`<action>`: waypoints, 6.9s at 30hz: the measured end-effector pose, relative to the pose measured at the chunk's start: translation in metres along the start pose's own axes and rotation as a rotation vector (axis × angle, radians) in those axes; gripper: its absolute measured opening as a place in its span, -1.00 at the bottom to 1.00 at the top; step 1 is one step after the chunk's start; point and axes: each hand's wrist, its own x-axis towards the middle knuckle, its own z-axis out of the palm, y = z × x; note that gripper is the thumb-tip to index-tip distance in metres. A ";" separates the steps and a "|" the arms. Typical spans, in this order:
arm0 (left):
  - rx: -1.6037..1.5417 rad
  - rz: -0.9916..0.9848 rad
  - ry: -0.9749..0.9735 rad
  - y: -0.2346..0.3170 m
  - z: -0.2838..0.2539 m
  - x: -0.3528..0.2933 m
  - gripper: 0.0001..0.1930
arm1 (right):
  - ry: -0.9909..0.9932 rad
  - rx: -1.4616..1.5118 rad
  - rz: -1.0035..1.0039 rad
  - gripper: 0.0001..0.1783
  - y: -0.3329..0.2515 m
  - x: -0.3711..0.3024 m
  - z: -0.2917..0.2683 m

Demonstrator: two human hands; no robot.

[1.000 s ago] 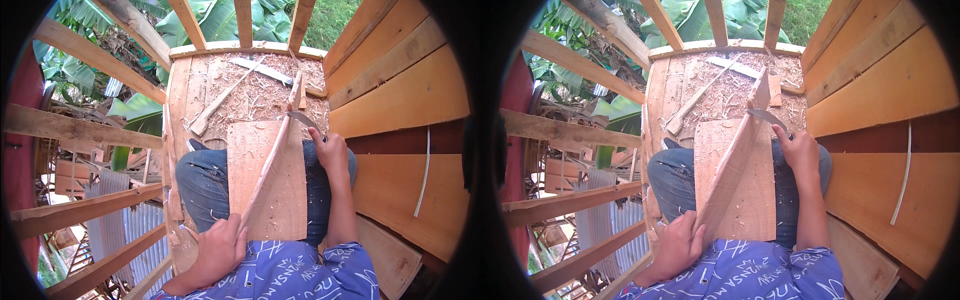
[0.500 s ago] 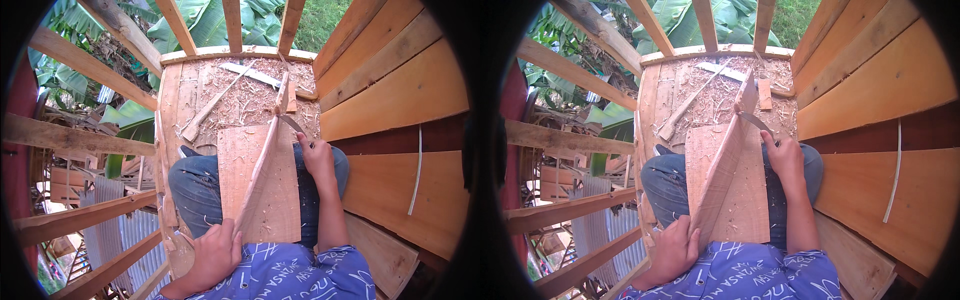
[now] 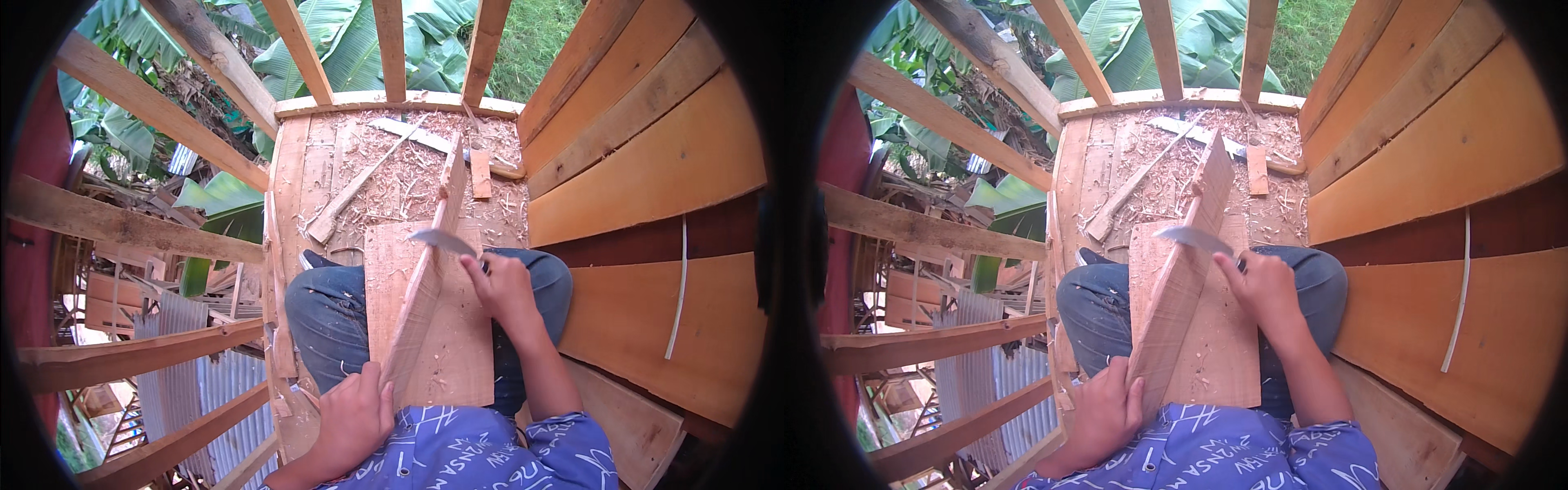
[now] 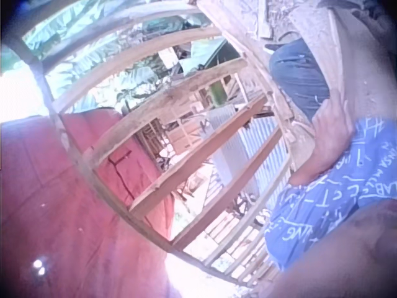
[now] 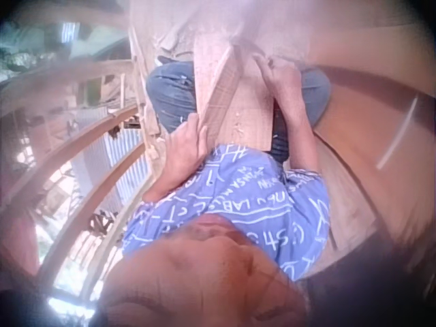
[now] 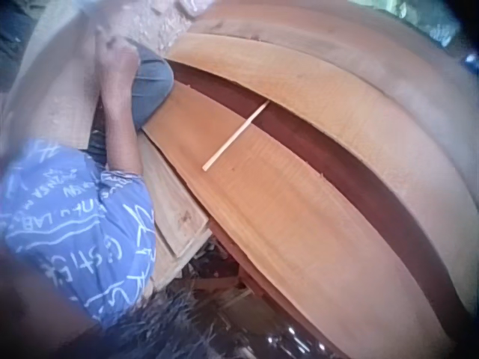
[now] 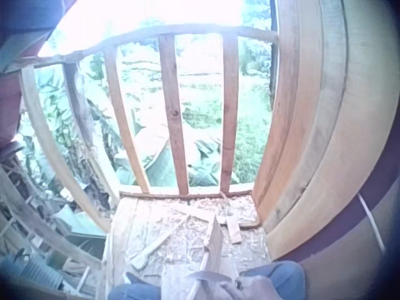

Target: The person sits cross-legged on a wooden floor and uses a curved knife to shave and smooth a rectangular piece of wood. They hold the wood with their left hand and repeatedly scrape the surface with the knife in their right hand, creating wood shavings.

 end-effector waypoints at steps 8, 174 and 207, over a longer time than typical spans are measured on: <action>0.016 0.072 0.000 0.000 0.003 0.001 -0.83 | 0.065 0.250 0.178 -0.41 0.028 0.025 0.011; -0.068 0.109 -0.160 -0.049 0.036 0.020 -0.08 | -0.128 -0.201 0.057 -0.37 -0.023 -0.093 -0.009; -0.102 0.137 -0.168 -0.065 0.036 0.033 -0.07 | -0.162 -0.243 -0.028 -0.37 -0.033 -0.079 0.003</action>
